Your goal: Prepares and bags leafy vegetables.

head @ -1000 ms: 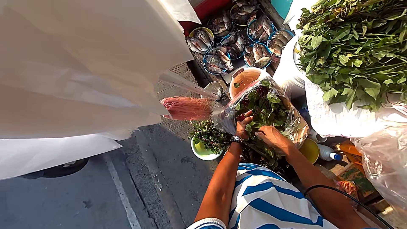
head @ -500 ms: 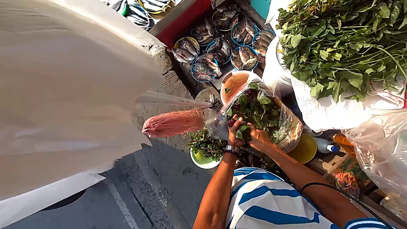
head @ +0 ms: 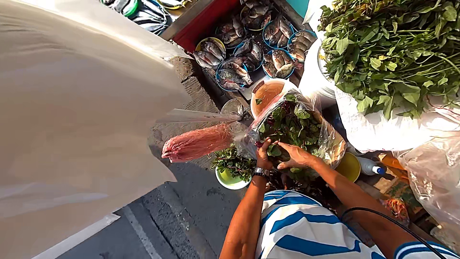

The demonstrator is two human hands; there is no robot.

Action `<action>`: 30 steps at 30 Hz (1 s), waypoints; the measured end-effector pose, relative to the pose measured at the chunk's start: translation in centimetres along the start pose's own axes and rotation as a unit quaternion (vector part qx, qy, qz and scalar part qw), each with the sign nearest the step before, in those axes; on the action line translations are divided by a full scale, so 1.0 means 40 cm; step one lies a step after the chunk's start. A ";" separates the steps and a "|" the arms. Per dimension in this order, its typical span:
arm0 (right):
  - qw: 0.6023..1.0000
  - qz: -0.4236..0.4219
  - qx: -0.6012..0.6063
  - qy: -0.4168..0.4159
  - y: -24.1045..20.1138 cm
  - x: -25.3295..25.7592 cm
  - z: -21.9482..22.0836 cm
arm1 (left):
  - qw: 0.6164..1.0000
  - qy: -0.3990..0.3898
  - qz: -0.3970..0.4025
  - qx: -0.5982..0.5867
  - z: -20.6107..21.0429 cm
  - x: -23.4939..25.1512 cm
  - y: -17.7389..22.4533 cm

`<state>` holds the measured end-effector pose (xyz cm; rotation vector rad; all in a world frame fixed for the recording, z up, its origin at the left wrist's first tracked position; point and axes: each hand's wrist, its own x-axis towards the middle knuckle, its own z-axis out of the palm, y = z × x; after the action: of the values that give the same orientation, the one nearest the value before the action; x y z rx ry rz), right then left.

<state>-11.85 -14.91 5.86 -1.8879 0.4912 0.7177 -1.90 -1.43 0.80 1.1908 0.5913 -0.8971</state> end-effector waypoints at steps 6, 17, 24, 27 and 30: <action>0.931 0.168 0.040 0.322 0.134 0.135 -0.081 | 1.000 -0.014 0.003 -0.015 -0.017 0.003 0.051; 0.946 0.192 -0.007 0.260 0.152 0.172 -0.098 | 0.997 -0.080 0.015 -0.007 -0.008 -0.019 0.086; 0.939 0.157 -0.005 0.307 0.123 0.136 -0.064 | 0.995 -0.087 0.044 0.030 -0.018 -0.034 0.093; 0.922 0.104 -0.015 0.373 0.073 0.054 -0.088 | 0.993 -0.093 0.060 0.039 -0.021 -0.047 0.103; 0.920 0.082 0.003 0.383 0.038 -0.037 -0.115 | 0.990 -0.121 0.066 0.035 -0.022 -0.065 0.108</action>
<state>-12.70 -19.71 7.27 -2.0982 1.1476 0.0389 0.38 0.59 4.89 1.1479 0.2844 -0.9384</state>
